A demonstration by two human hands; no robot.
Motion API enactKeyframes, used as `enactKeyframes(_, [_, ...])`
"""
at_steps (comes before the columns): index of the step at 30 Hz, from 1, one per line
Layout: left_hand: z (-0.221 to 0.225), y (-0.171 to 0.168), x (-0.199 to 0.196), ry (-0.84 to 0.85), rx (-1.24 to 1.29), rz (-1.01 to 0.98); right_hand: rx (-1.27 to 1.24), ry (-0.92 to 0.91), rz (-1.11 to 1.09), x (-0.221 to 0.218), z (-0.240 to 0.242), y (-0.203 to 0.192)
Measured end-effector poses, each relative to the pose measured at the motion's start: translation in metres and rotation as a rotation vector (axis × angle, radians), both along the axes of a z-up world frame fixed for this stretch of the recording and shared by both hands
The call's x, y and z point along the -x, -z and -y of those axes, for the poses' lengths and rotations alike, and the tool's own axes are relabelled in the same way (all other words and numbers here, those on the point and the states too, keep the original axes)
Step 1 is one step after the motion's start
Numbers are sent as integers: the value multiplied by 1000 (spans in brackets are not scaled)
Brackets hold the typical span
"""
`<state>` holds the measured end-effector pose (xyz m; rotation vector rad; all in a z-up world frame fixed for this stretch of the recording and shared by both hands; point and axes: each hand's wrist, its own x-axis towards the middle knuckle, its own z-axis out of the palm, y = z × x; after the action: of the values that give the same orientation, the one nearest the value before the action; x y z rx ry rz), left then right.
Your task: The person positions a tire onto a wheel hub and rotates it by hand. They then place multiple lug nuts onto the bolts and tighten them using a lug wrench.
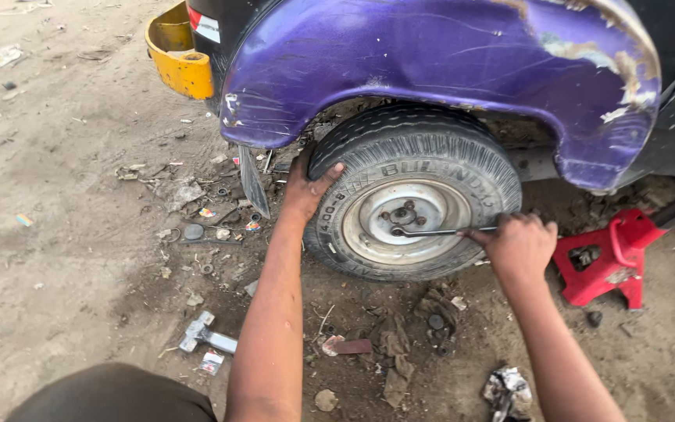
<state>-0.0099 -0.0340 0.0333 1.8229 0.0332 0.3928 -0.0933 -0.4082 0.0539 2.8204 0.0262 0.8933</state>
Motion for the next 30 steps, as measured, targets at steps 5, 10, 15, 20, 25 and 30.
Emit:
enactKeyframes(5, [-19, 9, -6, 85, -11, -34, 83, -87, 142, 2, 2, 1])
enactKeyframes(10, [-8, -3, -2, 15, -38, 85, 43, -133, 91, -2, 13, 4])
enactKeyframes(15, [-1, -32, 0, 4, -172, 123, 29, 52, -53, -9, 16, 24])
enactKeyframes(20, [12, -53, 3, 7, -213, 126, -61, -22, 128, -14, 25, 73])
enactKeyframes(25, [14, -65, 15, -25, -285, 99, -110, -57, 153, -20, 29, 81])
enactKeyframes(30, [-13, 21, 3, 12, 3, 9, -150, 29, 79, -12, 23, 86])
